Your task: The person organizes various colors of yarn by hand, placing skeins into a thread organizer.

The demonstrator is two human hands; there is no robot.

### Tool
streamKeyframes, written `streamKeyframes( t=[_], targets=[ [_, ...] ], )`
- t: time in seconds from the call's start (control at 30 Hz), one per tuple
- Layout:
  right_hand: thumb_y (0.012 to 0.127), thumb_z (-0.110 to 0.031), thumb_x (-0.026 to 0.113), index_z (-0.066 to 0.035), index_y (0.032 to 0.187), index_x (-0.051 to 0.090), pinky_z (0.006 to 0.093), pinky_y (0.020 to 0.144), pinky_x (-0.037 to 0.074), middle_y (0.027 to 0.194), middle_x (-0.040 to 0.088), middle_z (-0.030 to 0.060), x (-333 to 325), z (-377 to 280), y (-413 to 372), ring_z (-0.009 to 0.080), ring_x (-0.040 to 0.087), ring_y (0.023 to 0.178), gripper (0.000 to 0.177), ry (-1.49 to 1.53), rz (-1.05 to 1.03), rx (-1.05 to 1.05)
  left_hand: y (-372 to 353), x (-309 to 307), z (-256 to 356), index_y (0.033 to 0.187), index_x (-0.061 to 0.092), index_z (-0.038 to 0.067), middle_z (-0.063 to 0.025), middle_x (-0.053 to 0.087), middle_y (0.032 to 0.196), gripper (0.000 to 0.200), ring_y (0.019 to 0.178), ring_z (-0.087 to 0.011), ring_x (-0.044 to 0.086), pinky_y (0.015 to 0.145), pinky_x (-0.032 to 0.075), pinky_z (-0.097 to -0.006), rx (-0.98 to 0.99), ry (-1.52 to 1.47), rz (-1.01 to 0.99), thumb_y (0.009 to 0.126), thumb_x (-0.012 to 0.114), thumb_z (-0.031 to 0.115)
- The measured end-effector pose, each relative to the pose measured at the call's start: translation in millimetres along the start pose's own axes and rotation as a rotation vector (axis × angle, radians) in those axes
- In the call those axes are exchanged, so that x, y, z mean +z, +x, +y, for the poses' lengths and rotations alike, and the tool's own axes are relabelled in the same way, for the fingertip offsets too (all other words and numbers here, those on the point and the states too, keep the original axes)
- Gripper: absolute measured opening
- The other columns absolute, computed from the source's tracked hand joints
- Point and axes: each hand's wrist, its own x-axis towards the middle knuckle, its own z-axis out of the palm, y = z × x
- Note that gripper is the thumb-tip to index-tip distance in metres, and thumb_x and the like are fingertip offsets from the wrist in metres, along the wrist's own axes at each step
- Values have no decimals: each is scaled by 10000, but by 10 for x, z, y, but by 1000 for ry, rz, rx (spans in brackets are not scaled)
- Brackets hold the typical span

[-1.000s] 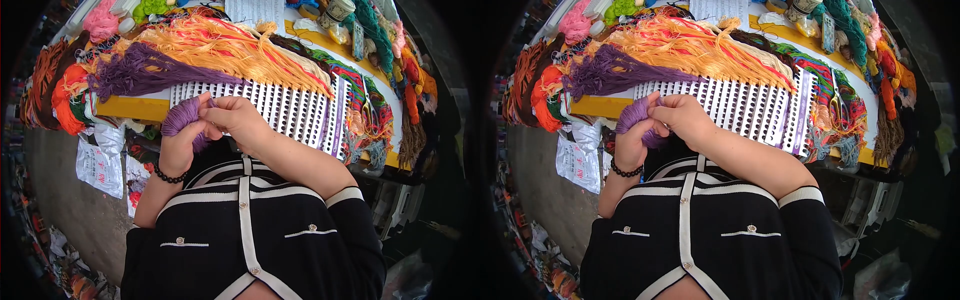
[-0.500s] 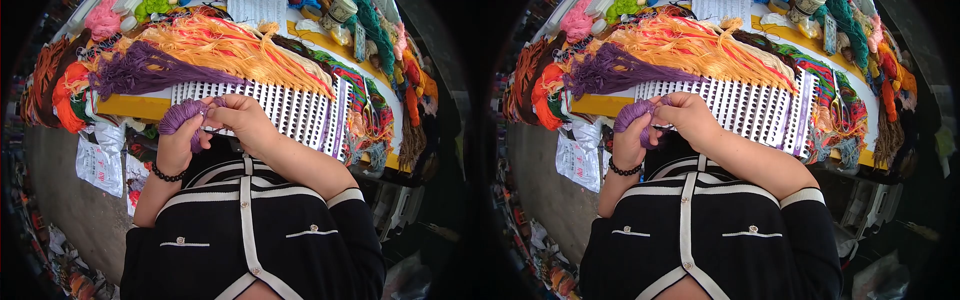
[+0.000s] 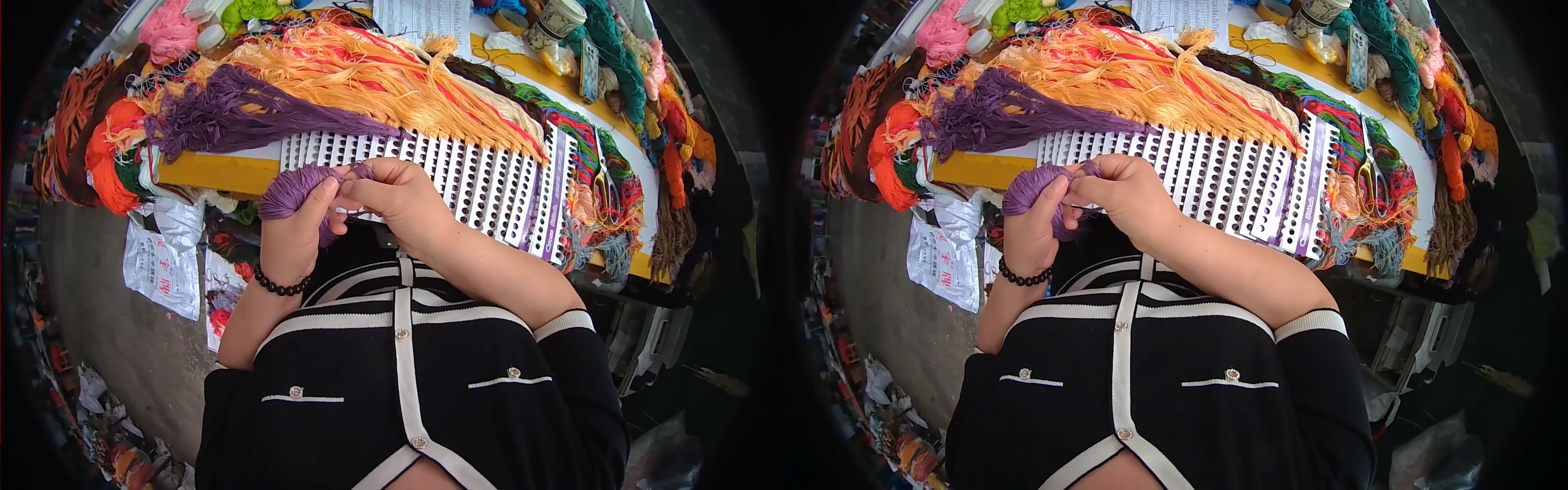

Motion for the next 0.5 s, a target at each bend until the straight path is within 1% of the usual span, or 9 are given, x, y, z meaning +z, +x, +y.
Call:
streamKeyframes(
  t=[0.13, 0.2, 0.23, 0.3, 0.33, 0.4, 0.5],
  targets=[
    [829, -50, 618, 7, 914, 629, 231, 718, 475, 836, 650, 49, -6, -20, -11, 97, 613, 751, 103, 23, -2, 1, -2, 18, -19, 1058, 607, -31, -81, 653, 835, 229, 628, -97, 594, 496, 462, -194, 16, -73, 4, 914, 498, 110],
    [832, -50, 613, 1, 905, 629, 231, 706, 471, 829, 649, 44, -8, -29, -12, 92, 608, 735, 90, 23, 0, -1, -6, 21, -29, 1068, 590, -46, -105, 642, 909, 232, 703, -140, 630, 515, 485, -205, -8, -146, 1, 914, 476, 84],
    [835, -50, 609, -5, 896, 628, 231, 693, 468, 823, 647, 39, -9, -30, -12, 88, 602, 719, 78, 24, 1, -2, -16, 41, -19, 1068, 590, -46, -105, 642, 909, 232, 703, -140, 630, 515, 485, -205, -9, -146, 1, 914, 476, 84],
    [838, -50, 603, -9, 887, 627, 235, 677, 465, 810, 642, 33, -9, -25, -11, 84, 588, 695, 67, 50, -7, 6, -43, 92, 21, 1104, 564, -59, -109, 637, 890, 282, 637, -126, 564, 554, 454, -217, -15, -124, 15, 879, 464, 78],
    [842, -50, 598, -14, 878, 626, 239, 661, 462, 797, 636, 27, -7, -20, -9, 81, 574, 671, 58, 77, -15, 13, -45, 80, 29, 1104, 564, -59, -109, 637, 890, 282, 637, -126, 564, 554, 454, -217, -15, -124, 17, 879, 464, 78],
    [843, -48, 596, -13, 876, 624, 245, 645, 462, 785, 627, 23, -12, 9, 5, 80, 559, 655, 56, 77, -12, 11, -46, 47, 41, 1129, 538, -96, -132, 636, 906, 354, 661, -143, 577, 588, 465, -230, -56, -164, -58, 823, 436, 48],
    [843, -46, 593, -11, 860, 618, 254, 607, 457, 751, 608, 19, 6, 5, 6, 84, 538, 627, 46, 84, -10, 7, -50, 31, 38, 1151, 515, -120, -147, 634, 925, 408, 674, -153, 586, 610, 468, -239, -64, -156, -76, 791, 421, 49]
  ],
)
